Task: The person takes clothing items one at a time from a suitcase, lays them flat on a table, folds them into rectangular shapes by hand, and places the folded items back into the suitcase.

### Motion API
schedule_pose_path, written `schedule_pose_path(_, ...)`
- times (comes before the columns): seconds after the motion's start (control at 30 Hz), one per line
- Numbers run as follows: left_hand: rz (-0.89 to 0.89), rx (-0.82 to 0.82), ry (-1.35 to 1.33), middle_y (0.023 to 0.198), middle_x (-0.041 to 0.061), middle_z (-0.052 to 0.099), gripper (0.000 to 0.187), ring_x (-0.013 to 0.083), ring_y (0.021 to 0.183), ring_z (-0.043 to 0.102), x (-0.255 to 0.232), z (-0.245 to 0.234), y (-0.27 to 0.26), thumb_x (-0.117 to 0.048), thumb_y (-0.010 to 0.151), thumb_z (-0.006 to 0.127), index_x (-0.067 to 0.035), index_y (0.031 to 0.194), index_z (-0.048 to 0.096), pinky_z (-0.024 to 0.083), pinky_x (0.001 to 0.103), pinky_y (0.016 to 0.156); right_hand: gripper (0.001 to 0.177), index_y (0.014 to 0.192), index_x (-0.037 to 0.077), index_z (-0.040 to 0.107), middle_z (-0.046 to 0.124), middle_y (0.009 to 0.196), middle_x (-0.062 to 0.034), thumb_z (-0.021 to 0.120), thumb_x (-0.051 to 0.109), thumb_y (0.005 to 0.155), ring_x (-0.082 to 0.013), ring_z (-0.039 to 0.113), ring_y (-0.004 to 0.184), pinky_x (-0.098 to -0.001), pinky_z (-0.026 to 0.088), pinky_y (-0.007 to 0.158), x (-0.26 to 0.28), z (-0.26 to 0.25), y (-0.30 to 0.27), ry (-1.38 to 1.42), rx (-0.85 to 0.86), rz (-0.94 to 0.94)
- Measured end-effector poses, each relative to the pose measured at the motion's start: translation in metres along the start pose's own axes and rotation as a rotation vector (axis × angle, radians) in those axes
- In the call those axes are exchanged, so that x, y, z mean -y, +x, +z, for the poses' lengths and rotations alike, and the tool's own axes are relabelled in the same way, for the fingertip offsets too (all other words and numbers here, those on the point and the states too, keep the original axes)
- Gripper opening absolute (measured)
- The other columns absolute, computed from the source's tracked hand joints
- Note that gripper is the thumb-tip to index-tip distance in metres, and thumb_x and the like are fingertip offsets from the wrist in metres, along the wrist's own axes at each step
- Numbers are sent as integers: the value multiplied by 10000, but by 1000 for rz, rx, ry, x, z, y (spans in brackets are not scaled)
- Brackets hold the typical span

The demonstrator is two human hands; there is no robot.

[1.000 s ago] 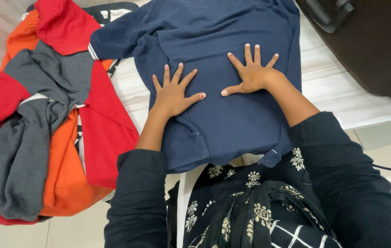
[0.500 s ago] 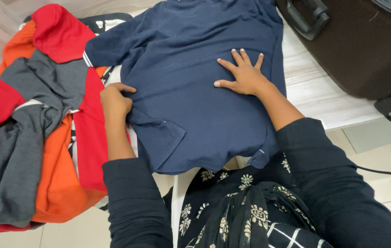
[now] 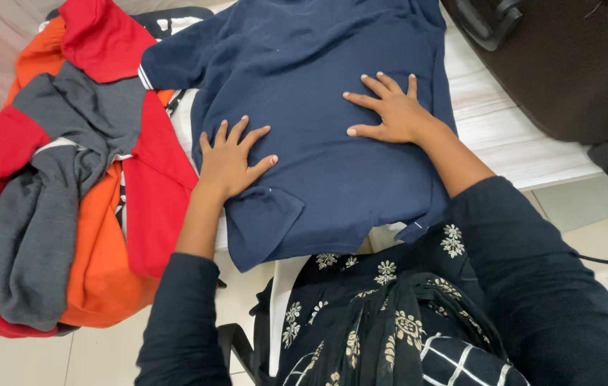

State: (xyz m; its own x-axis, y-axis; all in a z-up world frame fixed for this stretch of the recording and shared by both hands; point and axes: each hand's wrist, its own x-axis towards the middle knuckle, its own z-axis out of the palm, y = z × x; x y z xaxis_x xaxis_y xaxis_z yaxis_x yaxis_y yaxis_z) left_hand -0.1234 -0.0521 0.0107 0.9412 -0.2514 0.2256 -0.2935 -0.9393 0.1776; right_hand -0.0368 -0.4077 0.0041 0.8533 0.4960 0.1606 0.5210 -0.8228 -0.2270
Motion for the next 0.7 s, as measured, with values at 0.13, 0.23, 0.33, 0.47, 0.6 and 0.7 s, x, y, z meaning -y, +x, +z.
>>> schedule_pose_path(0.13,-84,138,54,1534,109,427,751,411,1441,339,-6,-34,-31,-720,733,680,-279,1339,635,152,737,1079,773,1450,371,562,357,1608,-140,656,738,777,-385,258,1498,-716,110,1150,10,-10,-16,-16,-22,-149)
schedule_pose_path(0.23,-222,287,109,1338,78,642,648,313,1223,629,-13,-61,-29,-691,791,660,-210,1221,715,215,730,1147,627,1329,322,688,512,1495,-113,697,653,797,-341,416,1381,-596,291,1122,10,-20,-13,-2,-14,-231)
schedule_pose_path(0.33,-162,265,532,1029,131,743,557,345,1042,686,-42,-60,-6,-657,914,665,-131,1051,782,284,662,1137,438,1210,264,761,687,1298,-60,729,516,854,-257,603,1175,-454,463,1023,-7,-37,15,166,-30,-148)
schedule_pose_path(0.47,185,-122,88,885,128,725,373,313,821,706,-120,-16,28,-432,842,729,-63,903,731,544,454,692,281,1167,164,777,741,1080,-86,744,342,951,-247,698,968,-404,547,885,-42,-40,50,219,-285,57)
schedule_pose_path(0.6,340,-92,-214,773,133,729,380,311,706,730,-215,30,55,-443,866,711,-65,836,715,553,446,615,200,1105,111,802,704,1077,-143,741,241,965,-342,648,977,-479,520,871,-94,-30,83,30,-382,217)
schedule_pose_path(0.7,373,-41,-269,744,162,705,558,307,661,715,-251,43,73,-561,798,733,-8,832,674,549,423,566,190,1097,78,804,669,1186,-204,700,176,972,-405,609,1107,-491,489,945,-145,-12,103,-30,-574,147)
